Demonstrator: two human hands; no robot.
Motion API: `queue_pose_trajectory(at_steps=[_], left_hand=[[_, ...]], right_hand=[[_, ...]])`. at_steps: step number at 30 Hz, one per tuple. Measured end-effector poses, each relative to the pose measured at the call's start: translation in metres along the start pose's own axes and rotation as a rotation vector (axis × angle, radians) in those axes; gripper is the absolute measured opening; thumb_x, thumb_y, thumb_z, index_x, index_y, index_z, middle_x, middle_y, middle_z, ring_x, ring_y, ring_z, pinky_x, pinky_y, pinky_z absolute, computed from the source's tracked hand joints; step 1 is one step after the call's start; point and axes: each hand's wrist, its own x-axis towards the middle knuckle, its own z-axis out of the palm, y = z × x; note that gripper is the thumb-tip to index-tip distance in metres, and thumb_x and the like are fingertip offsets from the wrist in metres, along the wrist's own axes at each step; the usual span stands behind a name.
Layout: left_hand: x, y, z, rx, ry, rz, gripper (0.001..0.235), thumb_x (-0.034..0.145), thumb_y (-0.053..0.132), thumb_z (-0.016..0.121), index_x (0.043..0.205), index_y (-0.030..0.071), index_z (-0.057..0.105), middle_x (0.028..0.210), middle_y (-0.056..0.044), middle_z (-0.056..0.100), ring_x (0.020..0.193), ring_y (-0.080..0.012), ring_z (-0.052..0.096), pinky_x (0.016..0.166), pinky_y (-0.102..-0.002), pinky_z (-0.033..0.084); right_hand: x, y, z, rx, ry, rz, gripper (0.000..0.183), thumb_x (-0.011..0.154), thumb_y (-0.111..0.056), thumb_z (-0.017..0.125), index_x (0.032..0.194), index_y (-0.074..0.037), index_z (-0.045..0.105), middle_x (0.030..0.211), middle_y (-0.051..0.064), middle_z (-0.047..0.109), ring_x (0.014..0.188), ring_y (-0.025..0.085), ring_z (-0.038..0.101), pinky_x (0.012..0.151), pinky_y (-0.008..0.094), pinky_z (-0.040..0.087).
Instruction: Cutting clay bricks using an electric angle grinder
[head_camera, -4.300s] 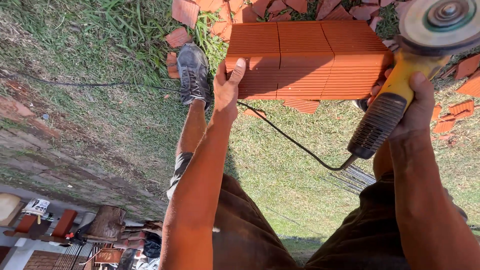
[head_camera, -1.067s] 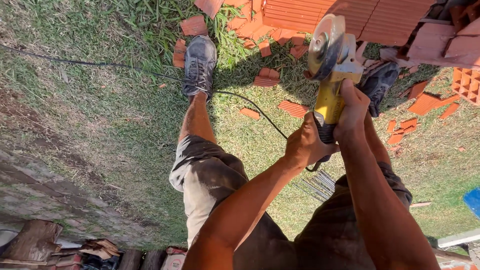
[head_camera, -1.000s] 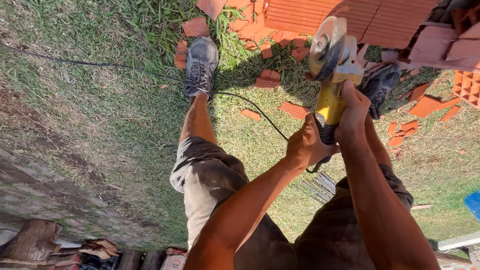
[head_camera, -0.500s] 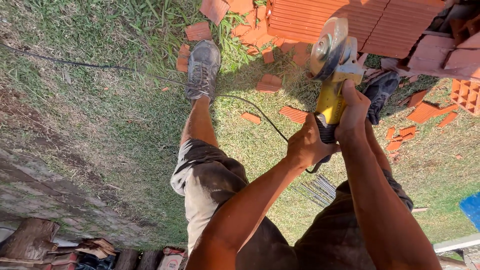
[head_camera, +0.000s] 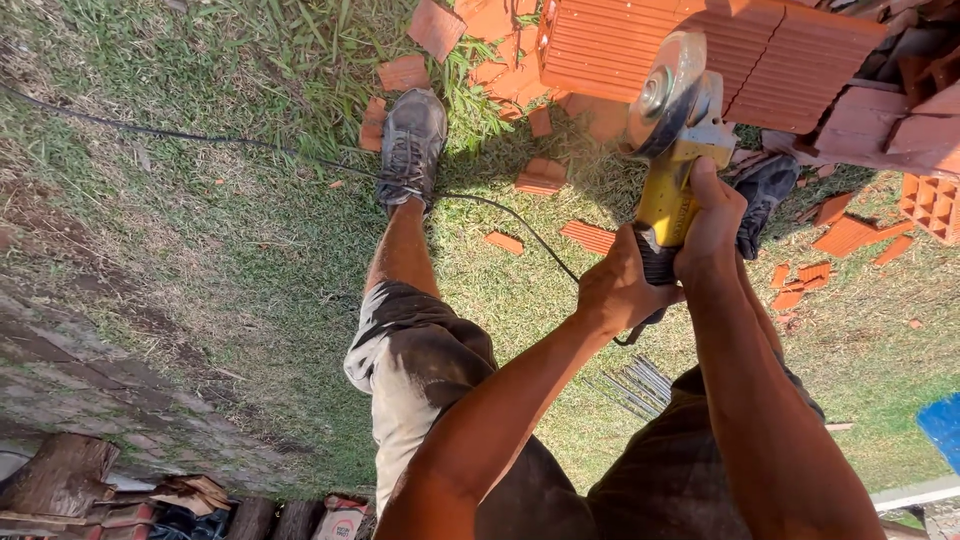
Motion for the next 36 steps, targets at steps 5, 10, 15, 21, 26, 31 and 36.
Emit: queue_pose_trajectory(at_steps=[5,10,15,21,26,31,36], left_hand=[[0.003,0.000,0.001,-0.005,0.021,-0.014,0.066,0.074,0.019,0.077,0.128,-0.001,0.044,0.098,-0.026,0.068,0.084,-0.0439,0.074,0.091,-0.056,0.055],[0.004,0.006,-0.004,0.015,-0.029,-0.039,0.068,0.074,0.026,0.076,0.128,0.002,0.043,0.103,-0.022,0.068,0.090,-0.0417,0.074,0.093,-0.053,0.055],[-0.004,0.020,-0.009,-0.019,-0.003,-0.008,0.061,0.077,0.016,0.076,0.127,-0.002,0.046,0.098,-0.025,0.069,0.084,-0.0407,0.074,0.094,-0.053,0.056],[-0.007,0.034,-0.016,-0.093,0.001,0.035,0.060,0.081,0.015,0.075,0.127,-0.003,0.043,0.099,-0.023,0.065,0.090,-0.0420,0.072,0.097,-0.055,0.054],[-0.005,0.054,-0.024,-0.081,0.018,0.030,0.059,0.078,0.012,0.077,0.125,-0.005,0.046,0.096,-0.024,0.066,0.087,-0.0413,0.073,0.096,-0.057,0.053],[0.010,0.042,-0.019,-0.013,-0.024,0.024,0.067,0.078,0.020,0.077,0.130,-0.003,0.043,0.102,-0.021,0.064,0.096,-0.0417,0.072,0.096,-0.056,0.053],[0.012,0.045,-0.020,-0.015,-0.057,0.011,0.070,0.080,0.020,0.078,0.134,-0.004,0.041,0.107,-0.023,0.063,0.100,-0.0430,0.071,0.100,-0.056,0.052]], right_hand=[[0.004,-0.001,0.000,-0.009,-0.027,-0.004,0.040,0.106,-0.050,0.065,0.092,-0.012,0.063,0.088,0.009,0.066,0.082,0.024,0.071,0.084,0.046,0.063],[-0.008,-0.023,0.010,0.006,-0.007,0.004,0.041,0.105,-0.049,0.067,0.089,-0.012,0.062,0.085,0.009,0.066,0.077,0.023,0.071,0.080,0.045,0.065],[-0.001,-0.016,0.002,0.002,-0.007,-0.002,0.041,0.104,-0.051,0.068,0.089,-0.013,0.062,0.085,0.008,0.067,0.078,0.022,0.072,0.081,0.044,0.065],[0.010,-0.020,0.004,0.016,0.005,-0.027,0.044,0.104,-0.050,0.070,0.081,-0.014,0.061,0.080,0.008,0.066,0.073,0.022,0.073,0.080,0.043,0.065],[0.020,-0.027,0.006,0.031,0.025,-0.033,0.044,0.102,-0.050,0.072,0.079,-0.014,0.061,0.079,0.009,0.068,0.071,0.023,0.073,0.080,0.045,0.065],[0.038,-0.016,0.000,0.013,-0.007,-0.094,0.045,0.104,-0.050,0.071,0.078,-0.015,0.061,0.078,0.008,0.066,0.071,0.022,0.071,0.081,0.045,0.062],[0.021,-0.043,0.016,0.024,-0.001,-0.126,0.044,0.105,-0.047,0.070,0.076,-0.016,0.060,0.076,0.007,0.065,0.070,0.021,0.071,0.081,0.043,0.063]])
